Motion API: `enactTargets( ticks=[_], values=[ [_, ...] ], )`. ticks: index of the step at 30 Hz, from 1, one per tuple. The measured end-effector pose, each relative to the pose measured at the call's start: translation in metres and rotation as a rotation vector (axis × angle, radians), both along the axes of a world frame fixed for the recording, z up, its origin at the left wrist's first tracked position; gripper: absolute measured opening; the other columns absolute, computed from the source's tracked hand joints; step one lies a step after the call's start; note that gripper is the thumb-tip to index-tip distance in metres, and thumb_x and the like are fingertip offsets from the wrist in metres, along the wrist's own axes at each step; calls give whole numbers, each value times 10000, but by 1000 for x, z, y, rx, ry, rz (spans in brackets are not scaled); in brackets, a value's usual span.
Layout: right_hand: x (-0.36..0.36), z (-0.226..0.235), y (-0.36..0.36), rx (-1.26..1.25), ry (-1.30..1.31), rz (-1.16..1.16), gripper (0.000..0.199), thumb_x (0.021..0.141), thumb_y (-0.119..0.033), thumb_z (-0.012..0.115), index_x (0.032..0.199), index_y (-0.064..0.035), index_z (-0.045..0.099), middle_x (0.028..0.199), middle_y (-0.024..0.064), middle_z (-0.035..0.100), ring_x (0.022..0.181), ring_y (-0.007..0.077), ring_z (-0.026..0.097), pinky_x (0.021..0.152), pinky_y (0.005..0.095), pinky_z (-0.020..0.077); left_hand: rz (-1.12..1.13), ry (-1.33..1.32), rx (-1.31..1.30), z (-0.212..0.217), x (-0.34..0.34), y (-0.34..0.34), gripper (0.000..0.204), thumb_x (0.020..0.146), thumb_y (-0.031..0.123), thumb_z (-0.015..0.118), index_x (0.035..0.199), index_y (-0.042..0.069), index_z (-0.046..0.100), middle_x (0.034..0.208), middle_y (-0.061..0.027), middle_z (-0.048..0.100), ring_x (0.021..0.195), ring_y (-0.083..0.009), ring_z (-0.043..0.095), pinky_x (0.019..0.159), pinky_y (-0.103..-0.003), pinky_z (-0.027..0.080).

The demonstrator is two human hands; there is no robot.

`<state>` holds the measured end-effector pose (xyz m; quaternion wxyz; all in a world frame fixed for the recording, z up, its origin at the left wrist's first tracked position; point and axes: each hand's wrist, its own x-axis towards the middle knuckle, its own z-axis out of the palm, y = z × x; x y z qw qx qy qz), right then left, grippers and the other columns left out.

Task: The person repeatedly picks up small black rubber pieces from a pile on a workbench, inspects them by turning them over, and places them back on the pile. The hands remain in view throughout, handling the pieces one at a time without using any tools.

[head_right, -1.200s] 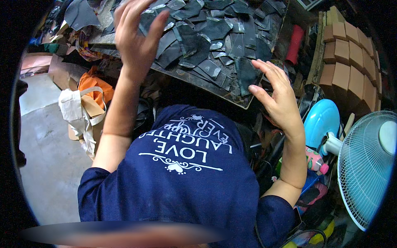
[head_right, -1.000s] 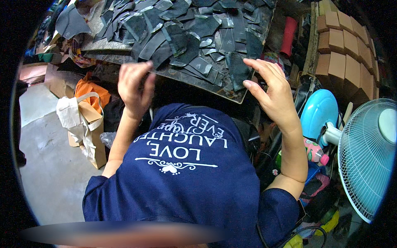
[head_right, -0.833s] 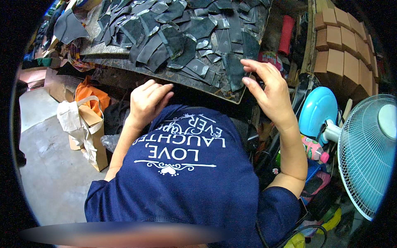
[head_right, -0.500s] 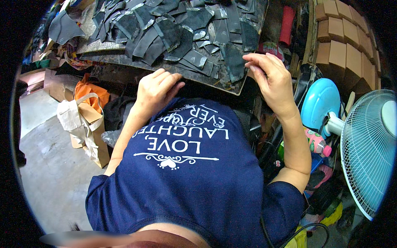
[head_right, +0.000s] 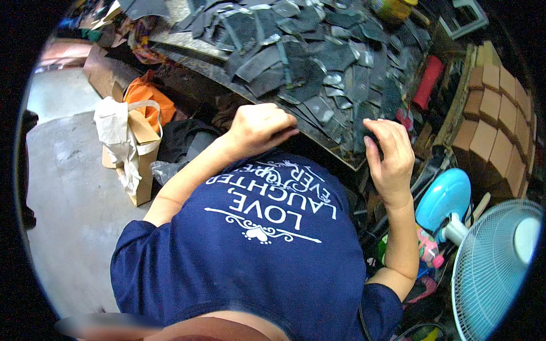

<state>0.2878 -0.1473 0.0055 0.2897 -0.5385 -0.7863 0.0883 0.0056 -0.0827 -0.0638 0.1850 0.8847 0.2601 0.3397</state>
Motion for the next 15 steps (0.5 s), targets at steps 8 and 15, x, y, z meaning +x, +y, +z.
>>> enactTargets(
  ticks=[8,15],
  values=[
    [-32,2,29,22,-41,174,356,777,15,715,1119,-55,647,1057,95,714,999,336,651,907,436,514,-47,-6,24,2,-8,-1,146,791,176,726,840,108,607,694,-18,563,659,-199,606,542,-337,512],
    [-43,1,35,5,-43,171,381,777,15,724,1141,-58,640,1066,98,710,1019,336,648,948,459,500,212,-209,198,11,-27,5,246,717,74,801,928,70,673,793,-46,643,653,-228,595,569,-319,505]
  ],
)
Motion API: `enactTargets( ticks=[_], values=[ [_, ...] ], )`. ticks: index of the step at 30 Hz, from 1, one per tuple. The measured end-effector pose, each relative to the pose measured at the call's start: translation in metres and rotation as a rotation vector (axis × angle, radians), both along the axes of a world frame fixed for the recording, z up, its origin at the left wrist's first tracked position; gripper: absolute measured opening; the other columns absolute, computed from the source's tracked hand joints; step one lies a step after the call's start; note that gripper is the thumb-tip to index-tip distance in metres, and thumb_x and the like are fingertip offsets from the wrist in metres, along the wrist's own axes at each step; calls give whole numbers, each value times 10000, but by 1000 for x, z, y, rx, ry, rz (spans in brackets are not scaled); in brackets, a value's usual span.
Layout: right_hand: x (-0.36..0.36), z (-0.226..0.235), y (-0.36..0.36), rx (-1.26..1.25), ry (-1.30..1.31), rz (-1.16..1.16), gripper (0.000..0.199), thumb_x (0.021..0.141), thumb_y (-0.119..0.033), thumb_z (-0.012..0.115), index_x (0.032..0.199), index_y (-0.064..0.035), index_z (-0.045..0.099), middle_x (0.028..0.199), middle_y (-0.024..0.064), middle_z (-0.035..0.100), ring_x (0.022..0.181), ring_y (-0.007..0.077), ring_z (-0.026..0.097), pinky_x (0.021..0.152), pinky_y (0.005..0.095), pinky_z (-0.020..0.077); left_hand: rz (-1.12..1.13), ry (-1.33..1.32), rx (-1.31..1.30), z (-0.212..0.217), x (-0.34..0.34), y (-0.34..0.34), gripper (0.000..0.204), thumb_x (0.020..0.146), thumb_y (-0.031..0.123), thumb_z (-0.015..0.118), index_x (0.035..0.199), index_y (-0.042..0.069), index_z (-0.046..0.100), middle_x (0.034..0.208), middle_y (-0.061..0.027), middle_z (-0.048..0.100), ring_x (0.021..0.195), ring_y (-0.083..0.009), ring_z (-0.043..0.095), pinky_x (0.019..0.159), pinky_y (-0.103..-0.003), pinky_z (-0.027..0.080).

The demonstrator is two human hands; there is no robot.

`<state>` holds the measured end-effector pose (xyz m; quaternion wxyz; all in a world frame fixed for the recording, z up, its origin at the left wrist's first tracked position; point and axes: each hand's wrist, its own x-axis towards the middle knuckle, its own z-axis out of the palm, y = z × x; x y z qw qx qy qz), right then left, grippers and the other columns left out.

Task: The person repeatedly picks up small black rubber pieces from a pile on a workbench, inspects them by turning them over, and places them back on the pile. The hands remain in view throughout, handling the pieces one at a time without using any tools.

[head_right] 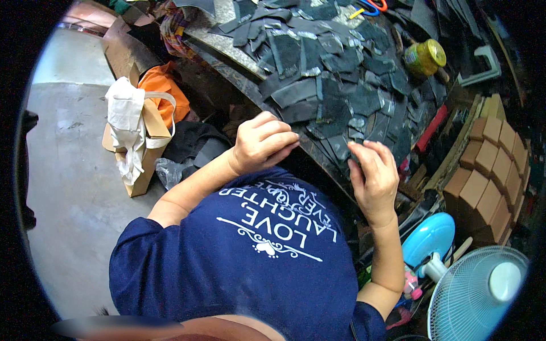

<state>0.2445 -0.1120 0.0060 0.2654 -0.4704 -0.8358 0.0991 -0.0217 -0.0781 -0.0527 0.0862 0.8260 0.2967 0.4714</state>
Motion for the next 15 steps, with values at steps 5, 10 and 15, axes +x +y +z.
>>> enactTargets(
  ticks=[5,10,15],
  values=[
    [-6,1,4,-19,-2,13,397,762,17,731,1142,-60,641,1046,99,708,1017,334,646,936,458,504,221,25,39,2,-6,13,353,693,109,796,1024,103,675,1129,-83,617,1053,-309,564,913,-394,492],
    [-13,4,11,6,-9,38,399,752,11,735,1133,-65,642,1038,95,710,998,326,647,923,460,506,233,62,-8,-3,-7,19,356,699,123,795,1034,97,677,1147,-92,624,1074,-319,568,932,-407,486],
    [-18,5,15,1,-37,52,408,756,5,732,1148,-71,644,1045,98,712,1002,327,648,940,466,495,228,84,-29,-8,-5,23,348,713,130,785,1041,91,673,1152,-88,630,1075,-314,567,931,-419,478]
  ],
)
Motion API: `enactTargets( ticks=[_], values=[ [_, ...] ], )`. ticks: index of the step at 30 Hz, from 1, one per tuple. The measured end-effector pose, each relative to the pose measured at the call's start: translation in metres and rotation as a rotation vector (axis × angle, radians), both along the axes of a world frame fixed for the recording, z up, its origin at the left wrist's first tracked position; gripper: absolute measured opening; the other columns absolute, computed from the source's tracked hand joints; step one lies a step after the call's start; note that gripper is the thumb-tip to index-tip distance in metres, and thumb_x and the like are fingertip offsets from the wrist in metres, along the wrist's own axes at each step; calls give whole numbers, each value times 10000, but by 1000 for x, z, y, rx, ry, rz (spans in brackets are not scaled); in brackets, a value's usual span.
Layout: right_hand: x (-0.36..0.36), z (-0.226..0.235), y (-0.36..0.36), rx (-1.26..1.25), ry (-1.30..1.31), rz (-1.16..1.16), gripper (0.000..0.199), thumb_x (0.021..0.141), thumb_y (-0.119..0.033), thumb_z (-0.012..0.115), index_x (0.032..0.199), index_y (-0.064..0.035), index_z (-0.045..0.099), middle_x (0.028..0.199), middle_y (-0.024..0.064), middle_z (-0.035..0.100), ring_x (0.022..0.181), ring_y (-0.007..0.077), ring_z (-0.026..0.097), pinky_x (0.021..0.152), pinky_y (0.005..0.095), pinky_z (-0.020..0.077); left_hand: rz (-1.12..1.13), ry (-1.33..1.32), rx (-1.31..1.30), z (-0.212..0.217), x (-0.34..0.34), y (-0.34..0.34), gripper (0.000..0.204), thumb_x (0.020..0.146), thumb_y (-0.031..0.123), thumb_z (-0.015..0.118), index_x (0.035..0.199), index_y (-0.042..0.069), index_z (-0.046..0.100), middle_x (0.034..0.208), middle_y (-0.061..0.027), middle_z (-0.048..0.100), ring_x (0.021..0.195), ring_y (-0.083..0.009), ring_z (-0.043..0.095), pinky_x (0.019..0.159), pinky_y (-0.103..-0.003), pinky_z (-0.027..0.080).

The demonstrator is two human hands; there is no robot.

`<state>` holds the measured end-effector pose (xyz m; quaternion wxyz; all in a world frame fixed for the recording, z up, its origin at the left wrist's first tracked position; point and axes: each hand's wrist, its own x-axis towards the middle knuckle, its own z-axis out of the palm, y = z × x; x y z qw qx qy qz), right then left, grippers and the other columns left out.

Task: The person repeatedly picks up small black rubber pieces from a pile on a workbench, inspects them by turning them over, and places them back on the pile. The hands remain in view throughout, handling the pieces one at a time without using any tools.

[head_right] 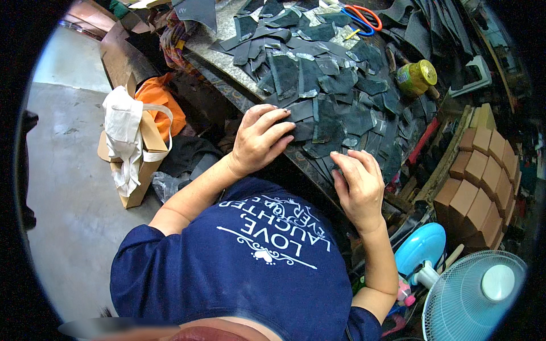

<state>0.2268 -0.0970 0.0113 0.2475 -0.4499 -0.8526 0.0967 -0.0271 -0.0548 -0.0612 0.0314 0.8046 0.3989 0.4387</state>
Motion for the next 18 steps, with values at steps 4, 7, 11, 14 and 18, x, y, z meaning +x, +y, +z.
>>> enactTargets(
  ticks=[4,7,11,14,18],
  values=[
    [1,-1,0,-21,32,-7,406,761,2,732,1153,-66,651,1050,100,712,1007,327,648,948,462,492,1,7,-8,-2,1,3,333,719,121,790,1032,84,680,1153,-87,646,1074,-310,577,933,-429,464],
    [3,-3,2,-6,62,-10,401,763,0,734,1151,-64,654,1045,100,710,1003,325,649,937,449,498,1,-2,-4,-4,4,5,297,725,107,788,1003,83,684,1136,-90,659,1056,-310,590,926,-431,462],
    [3,-6,13,54,80,-12,405,772,27,719,1160,-68,650,1027,92,706,981,310,653,877,418,519,3,-27,44,-9,9,12,258,742,134,763,974,94,659,1097,-65,640,1031,-286,580,928,-428,444],
    [-3,-7,27,106,107,17,427,773,46,707,1177,-80,647,1018,79,716,955,305,664,852,411,534,-3,-38,68,-12,8,14,268,736,141,767,979,100,662,1096,-56,643,1027,-275,583,922,-423,442],
    [-14,-8,34,173,64,107,443,755,29,694,1176,-103,654,1032,67,726,935,294,672,857,418,544,-12,-36,79,-15,6,14,307,728,131,782,1015,110,674,1105,-59,660,1019,-285,596,914,-421,449]
  ],
)
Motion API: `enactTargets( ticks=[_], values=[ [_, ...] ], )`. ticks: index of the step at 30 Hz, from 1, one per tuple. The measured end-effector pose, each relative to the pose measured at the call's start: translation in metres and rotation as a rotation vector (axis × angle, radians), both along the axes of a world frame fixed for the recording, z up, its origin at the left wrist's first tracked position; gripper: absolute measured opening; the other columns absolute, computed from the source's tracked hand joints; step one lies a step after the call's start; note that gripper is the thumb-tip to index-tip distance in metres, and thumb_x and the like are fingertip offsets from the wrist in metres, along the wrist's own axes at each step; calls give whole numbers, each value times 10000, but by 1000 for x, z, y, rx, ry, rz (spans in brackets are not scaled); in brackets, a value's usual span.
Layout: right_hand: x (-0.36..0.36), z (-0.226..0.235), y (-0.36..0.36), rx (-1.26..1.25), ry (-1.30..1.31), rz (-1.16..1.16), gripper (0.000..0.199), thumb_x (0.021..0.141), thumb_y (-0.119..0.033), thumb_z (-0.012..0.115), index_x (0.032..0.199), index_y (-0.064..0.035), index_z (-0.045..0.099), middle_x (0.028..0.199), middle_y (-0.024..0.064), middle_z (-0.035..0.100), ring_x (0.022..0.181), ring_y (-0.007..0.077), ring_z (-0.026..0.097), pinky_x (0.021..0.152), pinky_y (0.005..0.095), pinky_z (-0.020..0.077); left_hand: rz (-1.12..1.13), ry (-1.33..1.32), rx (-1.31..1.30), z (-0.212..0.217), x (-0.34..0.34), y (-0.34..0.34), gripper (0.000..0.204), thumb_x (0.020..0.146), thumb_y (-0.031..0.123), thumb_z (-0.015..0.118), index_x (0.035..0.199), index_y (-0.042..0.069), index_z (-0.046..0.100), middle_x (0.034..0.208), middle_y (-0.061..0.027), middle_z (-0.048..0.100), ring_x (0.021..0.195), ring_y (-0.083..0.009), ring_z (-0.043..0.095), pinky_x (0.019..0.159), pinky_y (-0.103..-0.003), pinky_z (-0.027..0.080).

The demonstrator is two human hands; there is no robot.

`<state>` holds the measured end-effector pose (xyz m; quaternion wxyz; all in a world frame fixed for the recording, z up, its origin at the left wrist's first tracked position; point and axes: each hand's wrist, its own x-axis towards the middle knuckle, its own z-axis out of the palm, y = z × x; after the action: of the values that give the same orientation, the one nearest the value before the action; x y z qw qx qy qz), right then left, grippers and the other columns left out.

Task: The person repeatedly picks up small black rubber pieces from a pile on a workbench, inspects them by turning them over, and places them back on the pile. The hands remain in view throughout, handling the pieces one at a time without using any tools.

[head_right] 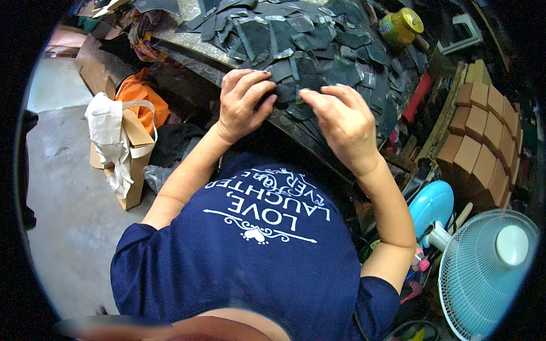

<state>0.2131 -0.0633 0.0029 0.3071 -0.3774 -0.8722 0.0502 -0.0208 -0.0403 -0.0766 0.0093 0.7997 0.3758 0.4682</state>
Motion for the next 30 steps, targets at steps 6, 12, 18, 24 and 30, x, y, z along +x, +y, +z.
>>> enactTargets(
  ticks=[6,12,18,24,30],
  values=[
    [18,-3,-13,25,-104,9,372,716,-6,694,1074,-107,701,912,67,705,901,284,671,858,423,551,21,78,33,-7,0,2,355,740,196,771,1091,198,713,1122,-29,635,1022,-257,586,917,-424,437],
    [88,11,-30,-8,-59,-334,380,750,72,692,1097,-83,698,910,80,691,849,259,667,770,372,554,42,84,65,-11,1,4,316,752,178,736,1067,189,740,1124,-30,651,1037,-248,588,938,-397,430],
    [126,1,-52,-200,80,-502,494,813,63,686,1270,-118,632,908,73,688,825,198,683,720,316,561,60,91,96,-16,2,5,311,775,183,686,1080,192,746,1128,-33,658,1036,-249,594,942,-391,432],
    [124,-15,-60,-232,-49,-428,678,776,-2,743,1403,-121,516,1247,79,678,1146,290,632,968,382,517,45,88,80,-17,1,4,325,774,117,658,1086,145,747,1150,-70,665,1073,-271,581,981,-388,413],
    [125,-12,-60,-165,-105,-376,722,717,111,666,1388,-118,529,1180,94,682,1054,298,647,910,387,540,59,95,97,-16,2,5,317,776,170,668,1084,178,744,1138,-43,661,1043,-256,591,952,-389,435]
  ],
)
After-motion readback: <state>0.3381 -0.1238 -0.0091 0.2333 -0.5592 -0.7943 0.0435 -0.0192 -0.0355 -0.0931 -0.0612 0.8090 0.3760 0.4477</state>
